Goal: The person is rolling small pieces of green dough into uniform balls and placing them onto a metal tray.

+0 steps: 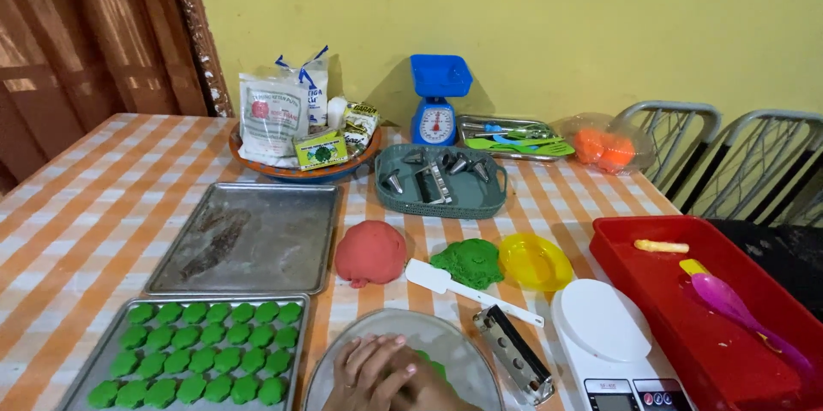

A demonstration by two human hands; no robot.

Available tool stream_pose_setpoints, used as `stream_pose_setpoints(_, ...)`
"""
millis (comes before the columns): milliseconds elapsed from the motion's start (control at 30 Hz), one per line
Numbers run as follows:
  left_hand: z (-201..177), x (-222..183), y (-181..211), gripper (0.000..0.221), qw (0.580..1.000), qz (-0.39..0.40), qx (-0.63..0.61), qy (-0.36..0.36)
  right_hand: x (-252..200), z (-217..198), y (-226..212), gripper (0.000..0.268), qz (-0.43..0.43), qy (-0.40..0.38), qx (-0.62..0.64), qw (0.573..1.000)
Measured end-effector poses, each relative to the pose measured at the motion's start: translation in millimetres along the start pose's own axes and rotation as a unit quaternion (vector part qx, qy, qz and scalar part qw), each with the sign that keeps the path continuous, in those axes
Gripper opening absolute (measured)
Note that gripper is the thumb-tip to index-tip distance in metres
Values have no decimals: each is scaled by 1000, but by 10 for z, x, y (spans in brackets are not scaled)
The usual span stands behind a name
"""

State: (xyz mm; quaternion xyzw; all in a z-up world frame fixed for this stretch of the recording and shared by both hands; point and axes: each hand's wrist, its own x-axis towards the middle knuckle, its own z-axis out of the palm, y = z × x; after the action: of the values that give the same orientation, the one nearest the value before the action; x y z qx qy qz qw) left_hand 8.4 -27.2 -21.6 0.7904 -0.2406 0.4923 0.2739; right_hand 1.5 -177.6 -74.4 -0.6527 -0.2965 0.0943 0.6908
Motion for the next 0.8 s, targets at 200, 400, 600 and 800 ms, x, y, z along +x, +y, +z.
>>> stream_pose_setpoints(200, 10, -96, -152, 42, 996, 74, 37, -24, 724, -326, -653, 15, -134, 4, -292, 947)
stream_pose_setpoints(400, -199, -12, -85, 30, 989, 87, 36, -110, 679, -305, -674, 12, -115, -1, -327, 938)
stream_pose_setpoints(600, -388, 129, -59, 63, 966, 85, -31, -241, 653, -294, -669, 18, -96, -22, -370, 924)
stream_pose_setpoints(800, -313, 143, -105, 66, 982, 80, 8, -171, 613, -272, -632, 28, -77, -34, -409, 909)
